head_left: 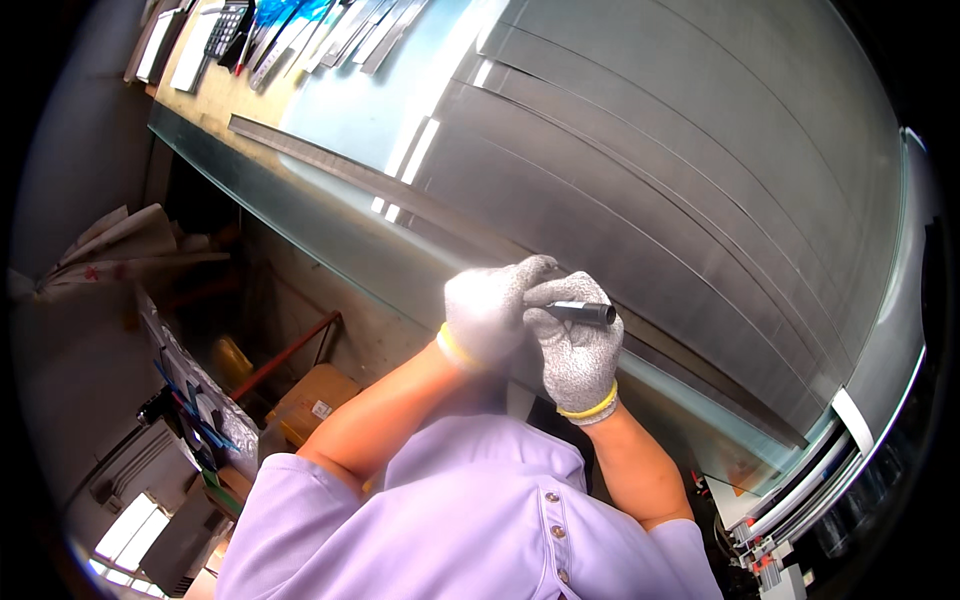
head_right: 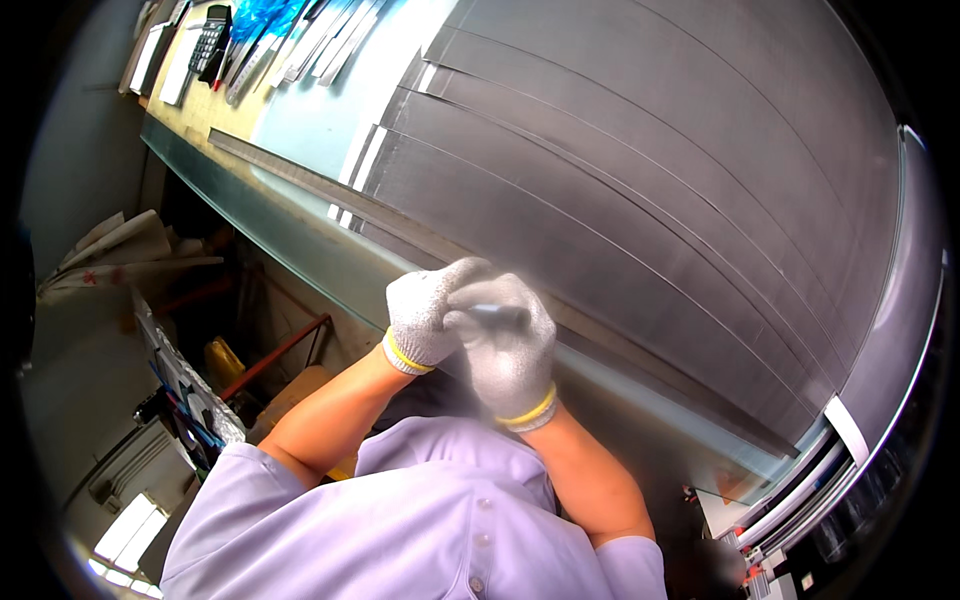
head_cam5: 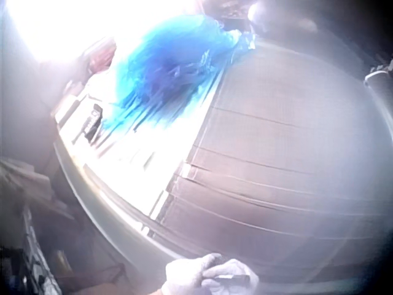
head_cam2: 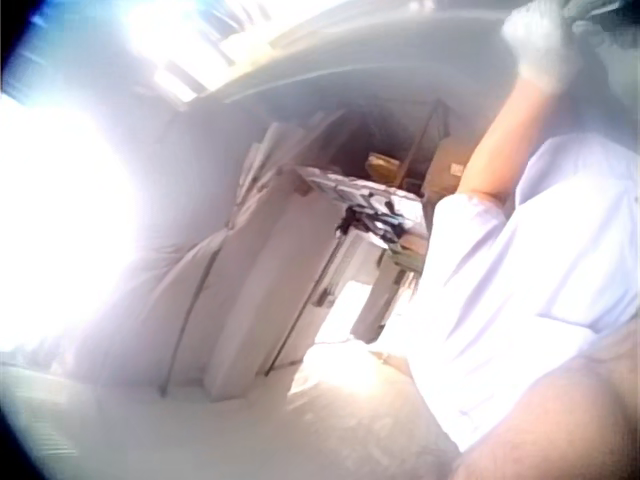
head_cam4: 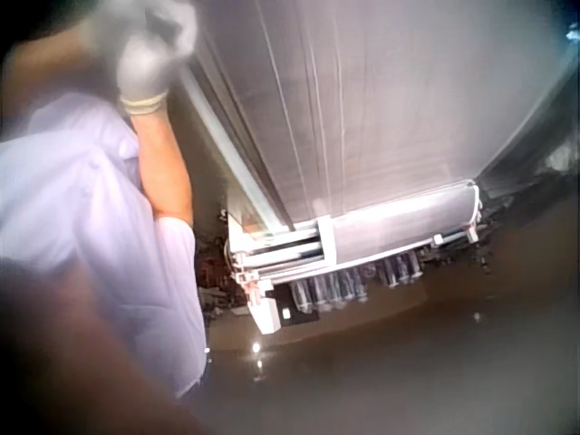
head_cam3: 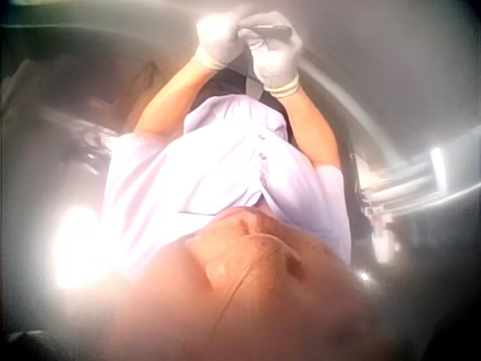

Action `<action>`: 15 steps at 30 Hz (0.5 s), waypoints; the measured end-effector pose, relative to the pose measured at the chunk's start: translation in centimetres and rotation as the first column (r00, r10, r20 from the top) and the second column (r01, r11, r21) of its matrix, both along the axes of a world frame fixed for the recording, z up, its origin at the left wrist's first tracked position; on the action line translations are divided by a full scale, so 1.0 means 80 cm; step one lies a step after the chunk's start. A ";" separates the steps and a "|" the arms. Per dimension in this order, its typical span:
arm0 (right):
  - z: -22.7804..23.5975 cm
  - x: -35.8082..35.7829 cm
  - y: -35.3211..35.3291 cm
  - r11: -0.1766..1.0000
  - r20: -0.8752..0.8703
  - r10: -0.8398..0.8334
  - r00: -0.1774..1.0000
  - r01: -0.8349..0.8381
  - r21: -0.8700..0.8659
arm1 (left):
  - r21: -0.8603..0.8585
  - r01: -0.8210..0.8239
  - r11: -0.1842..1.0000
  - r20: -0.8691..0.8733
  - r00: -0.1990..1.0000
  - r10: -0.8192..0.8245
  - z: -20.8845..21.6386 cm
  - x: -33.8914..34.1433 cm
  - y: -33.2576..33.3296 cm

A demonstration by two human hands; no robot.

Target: The person uses a marker to draw lines on a stack of dark gray sheets placed on a workbench. They repeatedly lift the top sheet, mark along its edge, and return it to the stack. The person also handles a metal ruler and a blue plastic bag during the process.

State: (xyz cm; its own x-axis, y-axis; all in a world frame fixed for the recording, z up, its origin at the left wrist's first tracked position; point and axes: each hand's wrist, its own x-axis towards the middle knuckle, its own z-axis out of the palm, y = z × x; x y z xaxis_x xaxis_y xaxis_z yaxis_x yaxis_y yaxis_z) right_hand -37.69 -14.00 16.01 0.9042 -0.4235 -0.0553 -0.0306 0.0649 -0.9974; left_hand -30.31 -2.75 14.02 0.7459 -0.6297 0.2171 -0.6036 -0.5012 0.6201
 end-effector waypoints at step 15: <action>-0.044 0.146 0.067 0.994 -0.105 -0.104 0.989 0.106 0.009 | 0.115 -0.117 0.987 0.089 0.990 0.107 -0.038 0.022 0.116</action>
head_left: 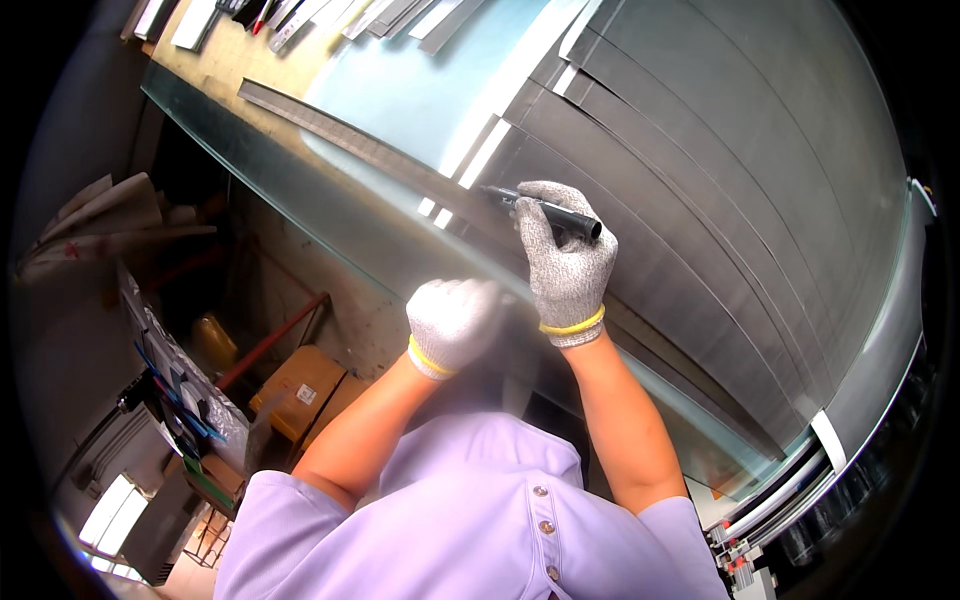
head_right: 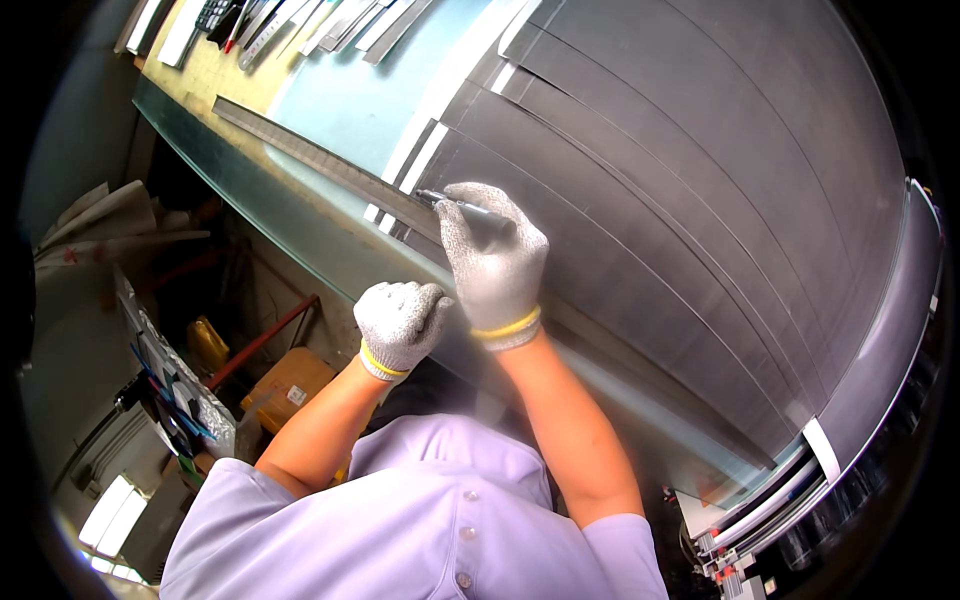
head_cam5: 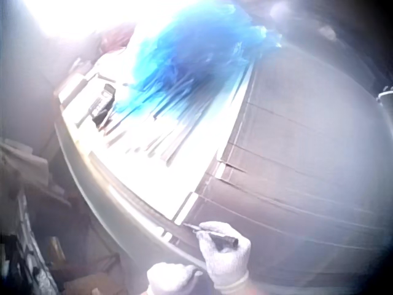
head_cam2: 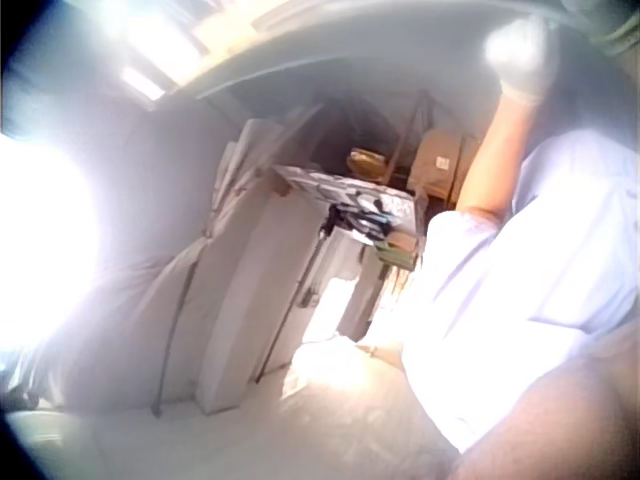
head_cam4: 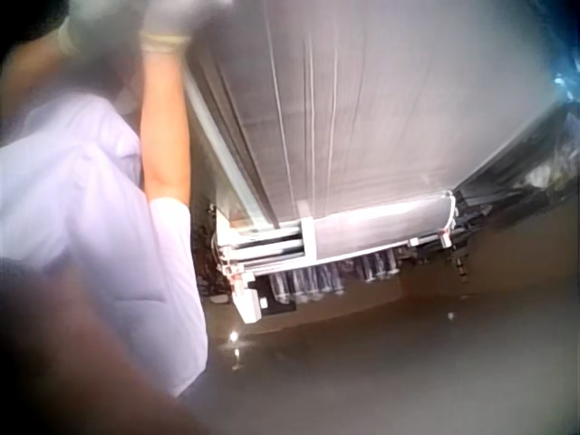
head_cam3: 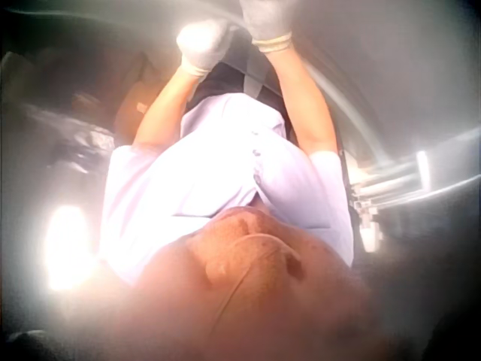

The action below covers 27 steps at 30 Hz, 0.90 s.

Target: The person uses a marker to draw lines on a stack of dark gray sheets placed on a workbench. They repeatedly lift the top sheet, mark along its edge, and return it to the stack. The person also handles a metal ruler and a blue plastic bag during the process.

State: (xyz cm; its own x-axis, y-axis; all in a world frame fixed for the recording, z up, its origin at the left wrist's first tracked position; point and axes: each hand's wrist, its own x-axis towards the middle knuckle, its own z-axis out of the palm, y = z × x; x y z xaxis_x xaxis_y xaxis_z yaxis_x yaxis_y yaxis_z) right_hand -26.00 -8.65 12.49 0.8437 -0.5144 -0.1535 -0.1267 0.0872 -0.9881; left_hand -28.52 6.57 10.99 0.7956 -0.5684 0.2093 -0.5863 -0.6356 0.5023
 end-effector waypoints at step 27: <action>0.015 -0.040 -0.063 0.970 -0.098 -0.004 0.995 -0.020 -0.242 | 0.082 -0.027 0.996 0.070 0.997 0.022 -0.001 -0.005 -0.005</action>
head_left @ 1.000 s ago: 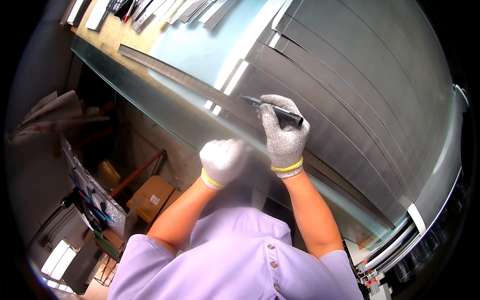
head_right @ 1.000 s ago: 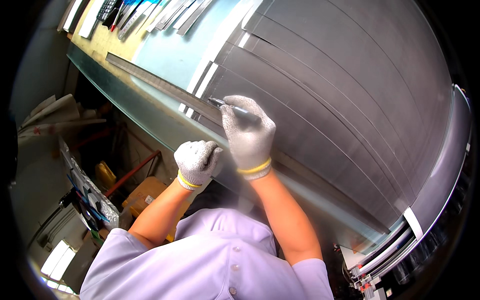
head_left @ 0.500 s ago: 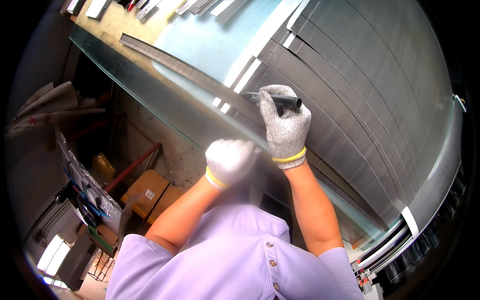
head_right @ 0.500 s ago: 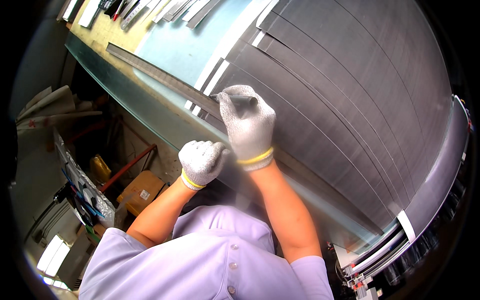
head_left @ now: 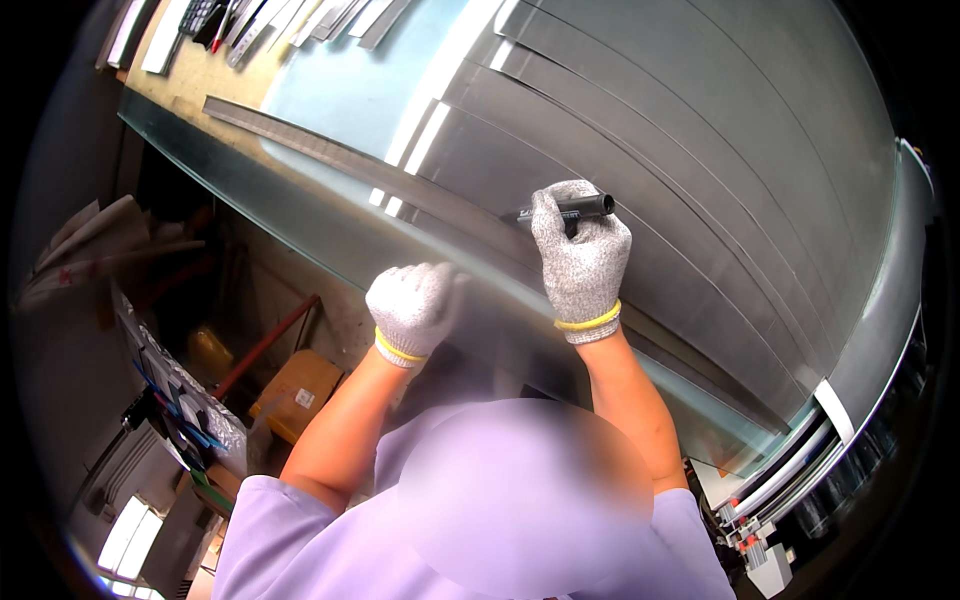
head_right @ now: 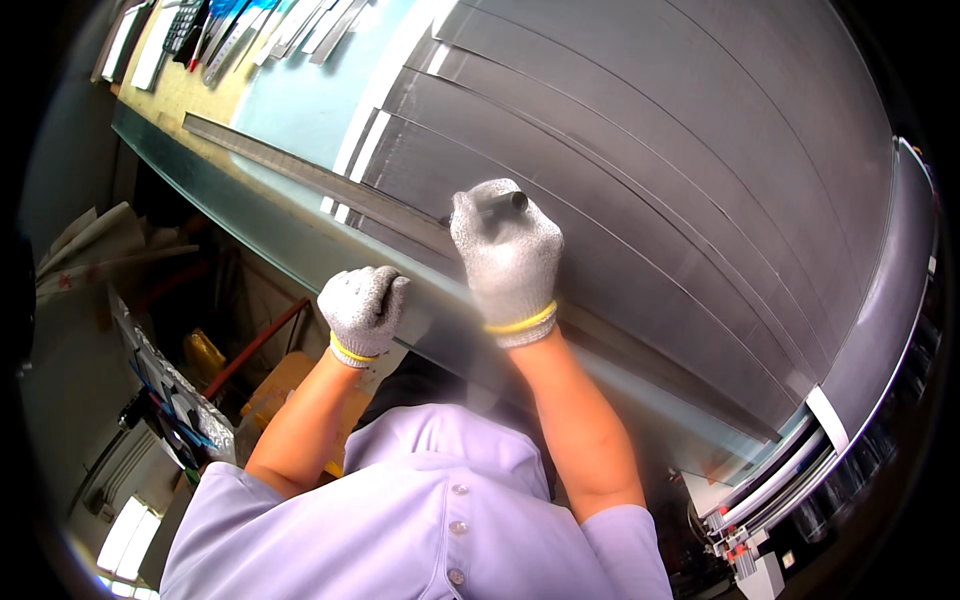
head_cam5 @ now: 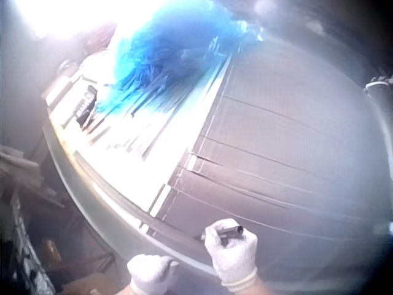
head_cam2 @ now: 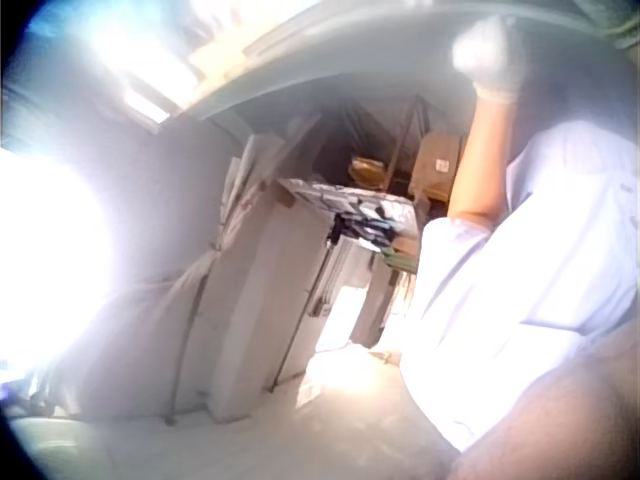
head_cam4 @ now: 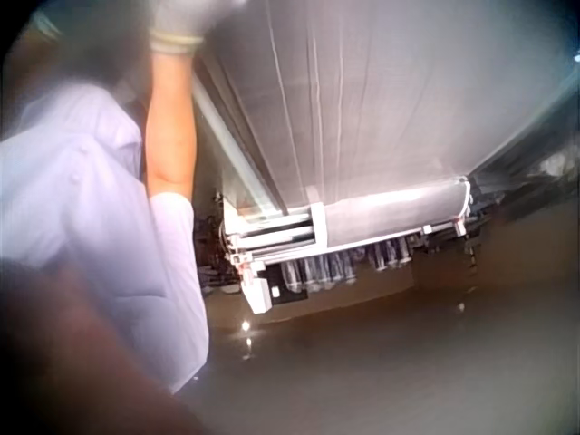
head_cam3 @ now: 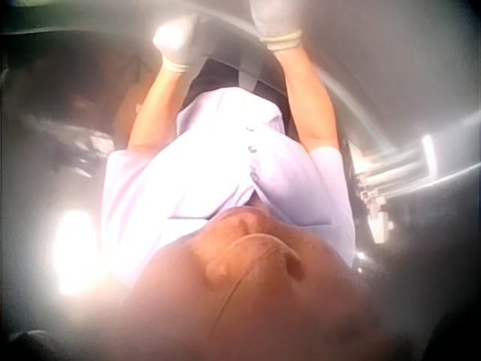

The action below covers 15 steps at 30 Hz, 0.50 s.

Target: The person uses a marker to draw lines on a stack of dark gray sheets placed on a workbench. They repeatedly lift the top sheet, mark along its edge, and return it to the stack. The person also handles a metal ruler and a blue plastic bag during the process.

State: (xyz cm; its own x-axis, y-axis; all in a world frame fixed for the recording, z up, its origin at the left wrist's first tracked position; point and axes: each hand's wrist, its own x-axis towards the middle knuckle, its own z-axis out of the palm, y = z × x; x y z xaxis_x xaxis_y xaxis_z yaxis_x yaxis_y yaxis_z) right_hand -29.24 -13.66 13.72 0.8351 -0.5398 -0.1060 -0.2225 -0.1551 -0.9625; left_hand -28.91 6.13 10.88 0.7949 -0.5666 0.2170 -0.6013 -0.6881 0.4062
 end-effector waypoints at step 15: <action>-0.001 -0.147 -0.118 0.973 -0.013 -0.224 0.974 0.223 -0.058 | -0.007 -0.102 0.995 0.128 0.987 0.102 -0.012 -0.012 -0.013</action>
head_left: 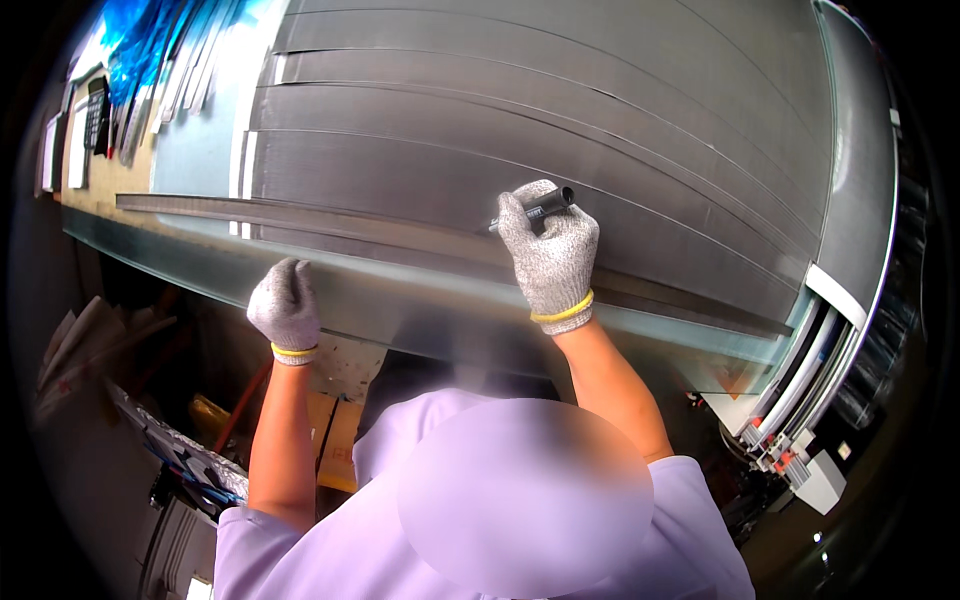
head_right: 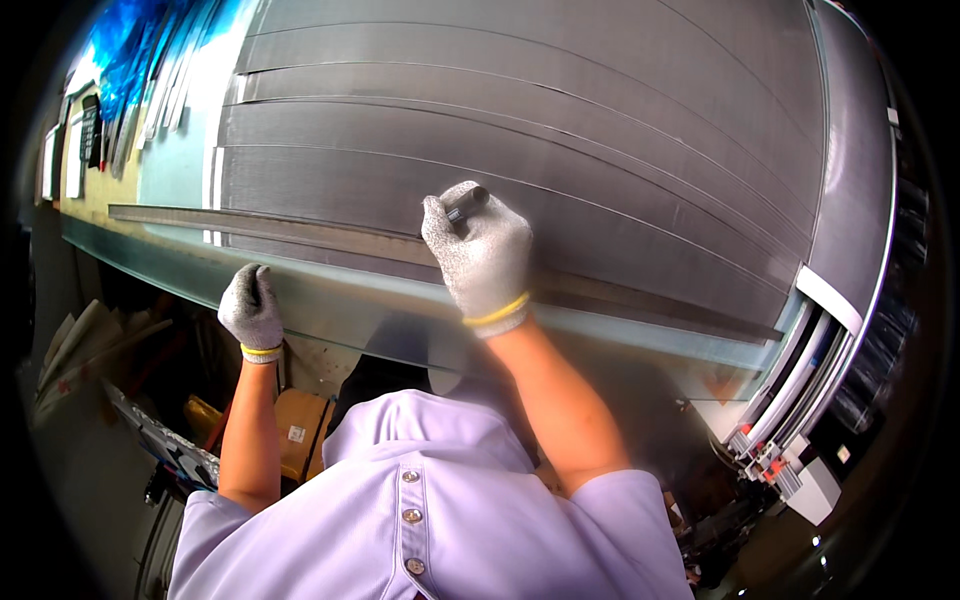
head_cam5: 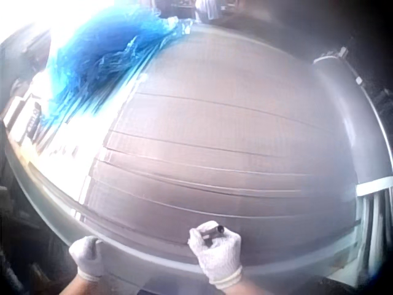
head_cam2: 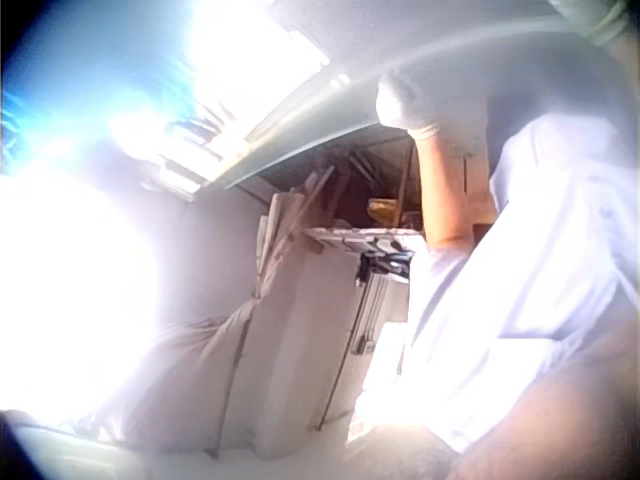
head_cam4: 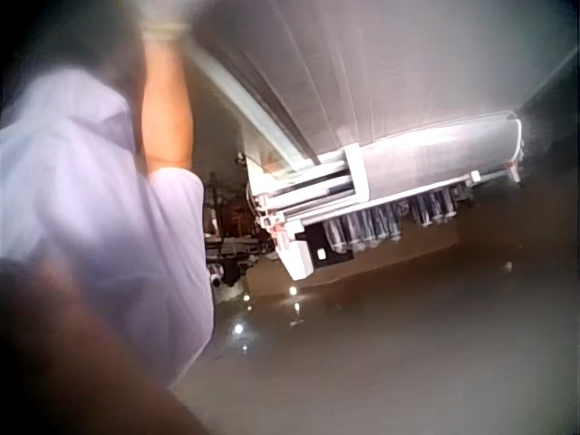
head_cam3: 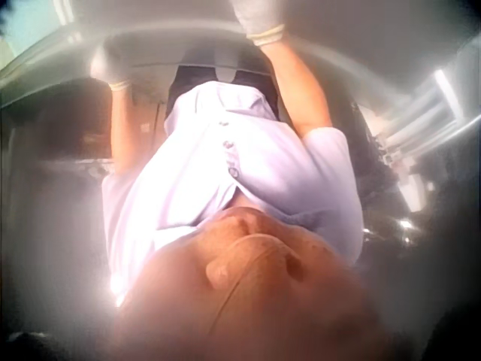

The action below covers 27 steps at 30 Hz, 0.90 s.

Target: The person uses a marker to draw lines on a stack of dark gray sheets placed on a workbench. They repeatedly lift the top sheet, mark along its edge, and return it to the stack. The person also handles a metal ruler and a blue plastic bag during the process.

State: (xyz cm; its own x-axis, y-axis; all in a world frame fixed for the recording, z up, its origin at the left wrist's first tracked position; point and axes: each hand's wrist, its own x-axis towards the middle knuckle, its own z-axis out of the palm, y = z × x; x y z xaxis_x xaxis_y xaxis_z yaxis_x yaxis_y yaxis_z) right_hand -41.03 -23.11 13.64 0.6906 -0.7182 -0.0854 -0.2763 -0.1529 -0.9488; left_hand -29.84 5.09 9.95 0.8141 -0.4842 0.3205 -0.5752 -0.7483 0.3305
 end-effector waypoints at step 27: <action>-0.021 -0.360 -0.290 0.903 -0.201 -0.420 0.885 0.386 -0.187 | 0.041 -0.314 0.949 -0.021 0.949 0.315 -0.043 -0.019 0.008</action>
